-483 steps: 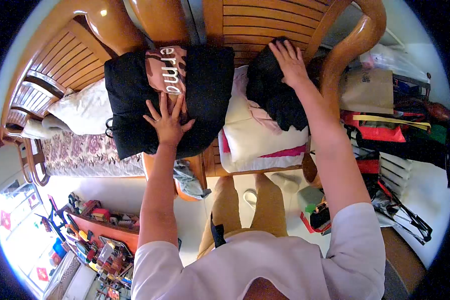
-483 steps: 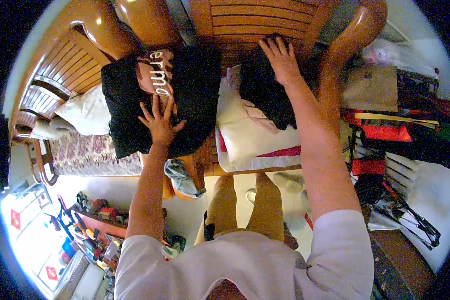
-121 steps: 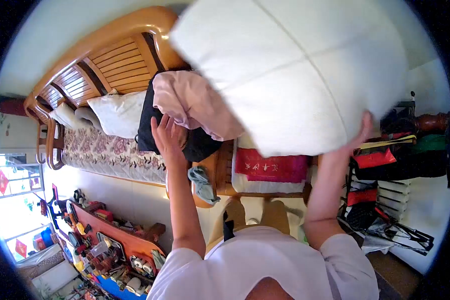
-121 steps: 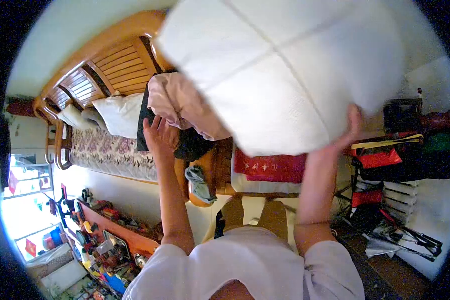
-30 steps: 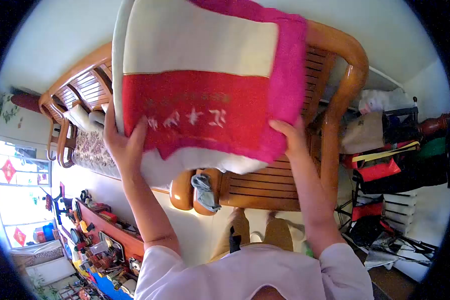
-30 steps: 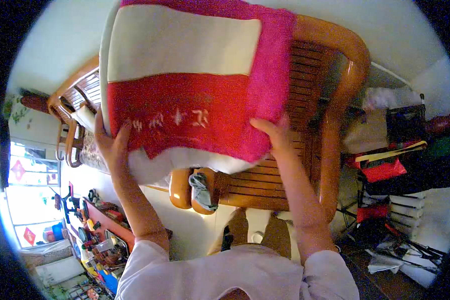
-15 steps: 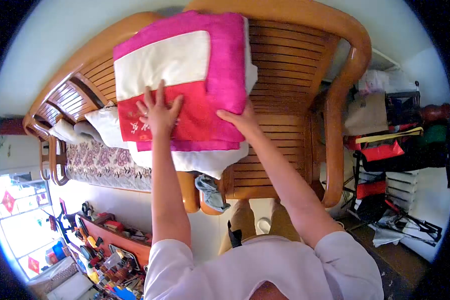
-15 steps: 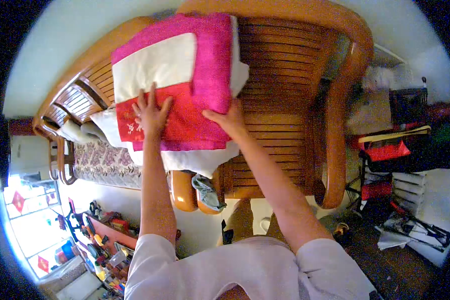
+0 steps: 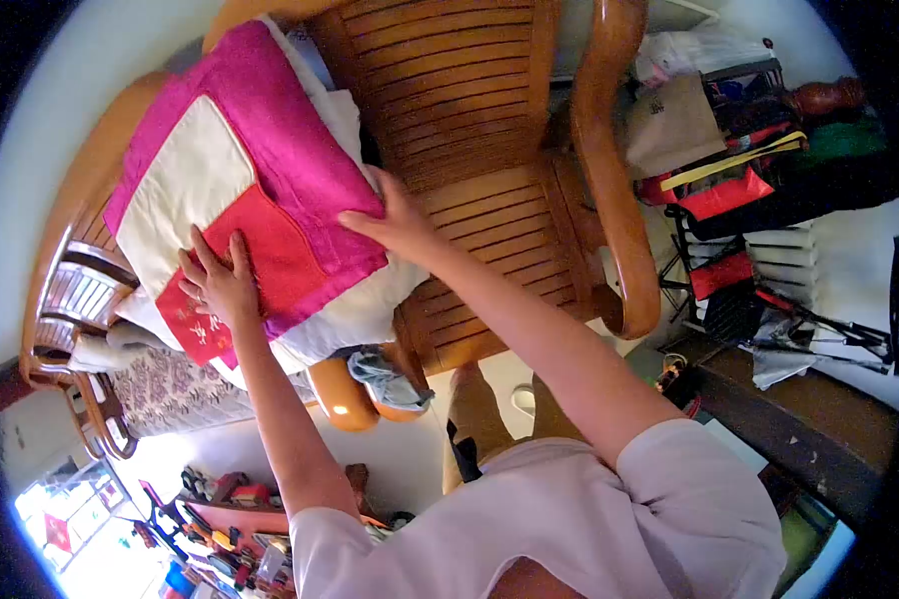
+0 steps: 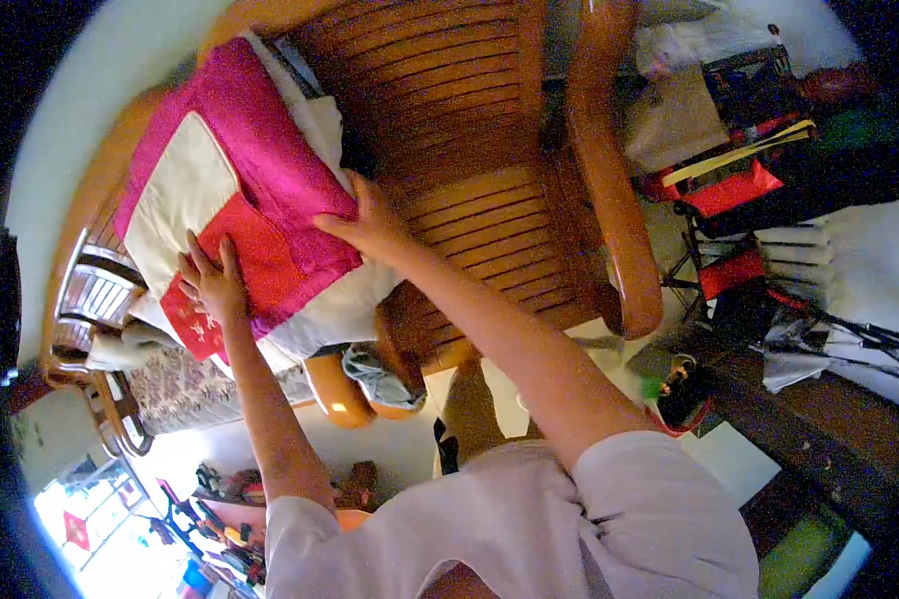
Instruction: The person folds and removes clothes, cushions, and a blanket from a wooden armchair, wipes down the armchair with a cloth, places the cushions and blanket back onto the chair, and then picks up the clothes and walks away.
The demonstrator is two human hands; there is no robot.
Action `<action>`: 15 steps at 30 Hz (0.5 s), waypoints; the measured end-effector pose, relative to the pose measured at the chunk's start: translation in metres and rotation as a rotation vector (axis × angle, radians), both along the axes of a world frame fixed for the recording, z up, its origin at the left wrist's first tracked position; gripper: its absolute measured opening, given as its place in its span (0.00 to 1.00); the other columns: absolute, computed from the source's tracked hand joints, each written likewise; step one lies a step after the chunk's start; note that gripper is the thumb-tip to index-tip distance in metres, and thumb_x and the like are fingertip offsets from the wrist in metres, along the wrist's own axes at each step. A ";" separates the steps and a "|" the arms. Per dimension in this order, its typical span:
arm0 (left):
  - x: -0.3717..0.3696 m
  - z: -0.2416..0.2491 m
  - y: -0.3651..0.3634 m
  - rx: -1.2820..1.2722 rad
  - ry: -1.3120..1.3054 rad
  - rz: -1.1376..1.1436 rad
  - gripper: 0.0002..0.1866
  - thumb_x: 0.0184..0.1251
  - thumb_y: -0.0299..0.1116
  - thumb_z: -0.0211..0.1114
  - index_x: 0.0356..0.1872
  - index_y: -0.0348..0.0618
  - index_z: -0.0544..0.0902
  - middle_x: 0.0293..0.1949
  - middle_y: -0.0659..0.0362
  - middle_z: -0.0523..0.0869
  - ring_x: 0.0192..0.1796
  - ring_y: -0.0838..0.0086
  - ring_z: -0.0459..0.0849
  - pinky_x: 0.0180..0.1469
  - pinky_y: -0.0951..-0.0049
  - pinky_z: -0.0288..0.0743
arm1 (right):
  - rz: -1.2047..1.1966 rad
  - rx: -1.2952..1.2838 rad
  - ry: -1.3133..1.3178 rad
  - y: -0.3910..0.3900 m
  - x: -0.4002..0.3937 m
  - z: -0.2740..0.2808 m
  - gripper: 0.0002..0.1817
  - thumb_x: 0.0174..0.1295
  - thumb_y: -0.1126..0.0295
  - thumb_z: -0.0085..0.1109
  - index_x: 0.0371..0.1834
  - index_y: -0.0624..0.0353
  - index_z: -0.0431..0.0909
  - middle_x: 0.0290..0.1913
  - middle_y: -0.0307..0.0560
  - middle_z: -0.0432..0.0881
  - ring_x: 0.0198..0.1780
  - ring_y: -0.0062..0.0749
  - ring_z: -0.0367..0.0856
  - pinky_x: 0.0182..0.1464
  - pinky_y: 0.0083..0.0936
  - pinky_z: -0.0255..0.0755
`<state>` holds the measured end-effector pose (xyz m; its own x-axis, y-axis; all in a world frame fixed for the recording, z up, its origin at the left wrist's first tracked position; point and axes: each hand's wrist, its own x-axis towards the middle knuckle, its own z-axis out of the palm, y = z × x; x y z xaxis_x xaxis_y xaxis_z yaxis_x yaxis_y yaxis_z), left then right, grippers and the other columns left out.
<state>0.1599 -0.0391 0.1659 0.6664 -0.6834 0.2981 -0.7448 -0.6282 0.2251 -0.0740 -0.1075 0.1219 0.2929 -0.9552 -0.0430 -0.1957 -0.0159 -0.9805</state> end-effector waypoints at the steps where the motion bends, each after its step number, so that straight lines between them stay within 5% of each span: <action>1: 0.000 0.001 0.002 0.012 0.001 0.018 0.36 0.58 0.69 0.48 0.68 0.73 0.57 0.71 0.55 0.54 0.69 0.40 0.50 0.60 0.28 0.48 | 0.022 0.067 0.034 0.008 -0.022 -0.004 0.47 0.50 0.47 0.66 0.68 0.60 0.55 0.61 0.59 0.68 0.58 0.45 0.71 0.58 0.37 0.67; 3: 0.007 0.002 0.007 -0.043 -0.003 -0.107 0.36 0.60 0.68 0.48 0.68 0.69 0.59 0.70 0.54 0.57 0.69 0.43 0.52 0.62 0.34 0.50 | 0.078 0.295 0.043 0.024 -0.077 -0.012 0.41 0.57 0.52 0.62 0.69 0.57 0.54 0.59 0.59 0.68 0.54 0.42 0.73 0.55 0.36 0.70; 6: 0.006 0.000 0.012 -0.108 -0.046 -0.184 0.35 0.63 0.62 0.50 0.67 0.55 0.62 0.66 0.47 0.62 0.67 0.47 0.58 0.65 0.49 0.56 | 0.057 0.124 0.376 0.047 -0.191 -0.101 0.31 0.60 0.60 0.60 0.65 0.54 0.62 0.57 0.54 0.71 0.56 0.39 0.73 0.56 0.36 0.69; 8: -0.009 0.005 0.021 -0.160 -0.037 -0.214 0.33 0.66 0.55 0.53 0.65 0.45 0.65 0.64 0.43 0.63 0.65 0.47 0.61 0.63 0.55 0.61 | 0.050 0.016 0.792 0.052 -0.269 -0.117 0.29 0.60 0.61 0.59 0.64 0.56 0.63 0.57 0.56 0.71 0.58 0.48 0.70 0.61 0.39 0.64; 9: -0.017 0.002 0.027 -0.163 -0.064 -0.216 0.31 0.66 0.53 0.54 0.64 0.44 0.66 0.63 0.43 0.64 0.64 0.48 0.62 0.62 0.55 0.62 | -0.047 0.126 0.675 0.055 -0.301 -0.129 0.29 0.60 0.61 0.58 0.64 0.55 0.63 0.58 0.58 0.69 0.61 0.49 0.67 0.62 0.38 0.61; 13: -0.070 -0.019 0.071 -0.455 -0.188 -0.220 0.26 0.66 0.47 0.56 0.60 0.41 0.71 0.57 0.43 0.70 0.60 0.51 0.66 0.62 0.53 0.59 | -0.029 -0.191 1.248 0.032 -0.389 -0.118 0.30 0.58 0.59 0.59 0.63 0.54 0.62 0.65 0.61 0.62 0.66 0.55 0.59 0.64 0.42 0.58; 15: -0.113 -0.037 0.110 -0.437 -0.188 -0.084 0.24 0.66 0.44 0.57 0.59 0.41 0.72 0.56 0.44 0.71 0.59 0.51 0.67 0.61 0.55 0.59 | -0.073 -0.345 1.191 0.013 -0.426 -0.164 0.33 0.57 0.57 0.60 0.64 0.56 0.61 0.65 0.61 0.61 0.66 0.56 0.57 0.65 0.44 0.56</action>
